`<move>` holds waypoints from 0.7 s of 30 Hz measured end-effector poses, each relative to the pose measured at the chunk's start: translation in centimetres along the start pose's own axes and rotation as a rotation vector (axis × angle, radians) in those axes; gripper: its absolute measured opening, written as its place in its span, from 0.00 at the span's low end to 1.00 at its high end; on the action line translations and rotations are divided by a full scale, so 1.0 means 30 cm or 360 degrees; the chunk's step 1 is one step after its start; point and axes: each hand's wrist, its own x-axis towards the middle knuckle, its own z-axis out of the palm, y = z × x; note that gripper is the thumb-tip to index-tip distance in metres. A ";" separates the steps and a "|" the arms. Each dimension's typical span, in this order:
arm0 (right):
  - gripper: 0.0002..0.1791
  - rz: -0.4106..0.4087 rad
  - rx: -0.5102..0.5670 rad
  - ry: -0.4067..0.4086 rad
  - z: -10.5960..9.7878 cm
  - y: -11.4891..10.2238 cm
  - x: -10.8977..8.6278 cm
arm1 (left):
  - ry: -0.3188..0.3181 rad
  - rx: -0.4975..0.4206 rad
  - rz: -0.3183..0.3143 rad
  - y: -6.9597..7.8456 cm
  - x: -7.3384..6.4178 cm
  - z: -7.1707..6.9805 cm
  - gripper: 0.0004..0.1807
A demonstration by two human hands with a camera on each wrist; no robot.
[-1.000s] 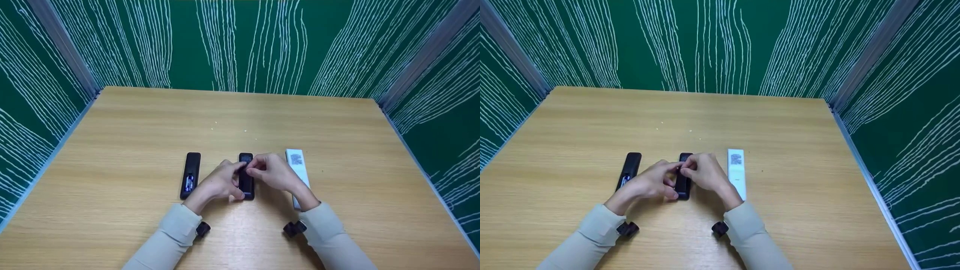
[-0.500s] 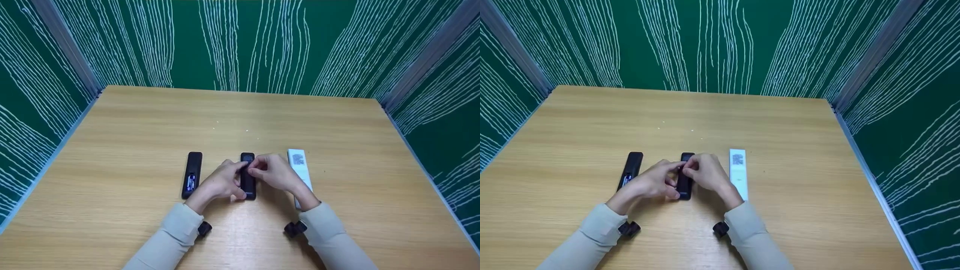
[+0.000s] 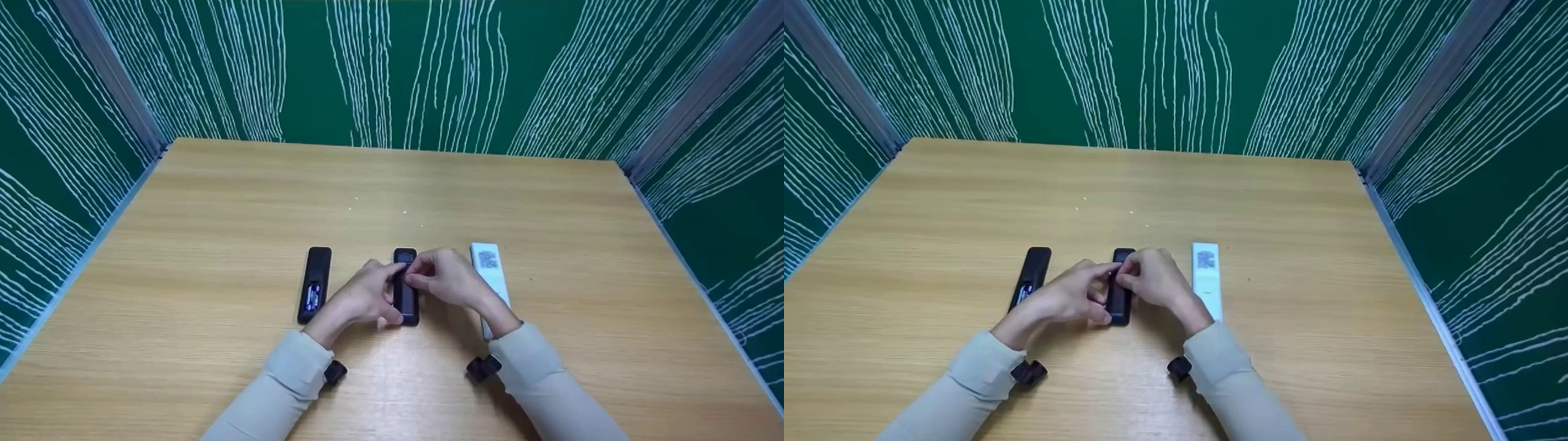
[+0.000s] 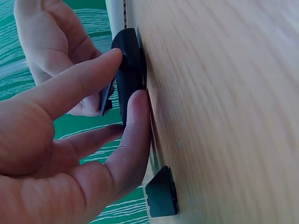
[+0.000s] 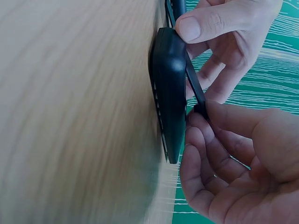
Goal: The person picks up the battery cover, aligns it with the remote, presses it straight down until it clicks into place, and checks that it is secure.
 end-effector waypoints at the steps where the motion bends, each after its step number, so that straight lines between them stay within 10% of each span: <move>1: 0.04 0.0005 -0.0005 -0.0009 -0.001 0.001 0.002 | 0.0000 -0.0005 -0.0001 0.000 0.001 0.001 0.61; 21: 0.04 -0.0014 -0.0103 -0.0093 -0.006 0.002 0.025 | -0.0001 -0.0038 -0.0018 0.002 0.011 0.008 0.61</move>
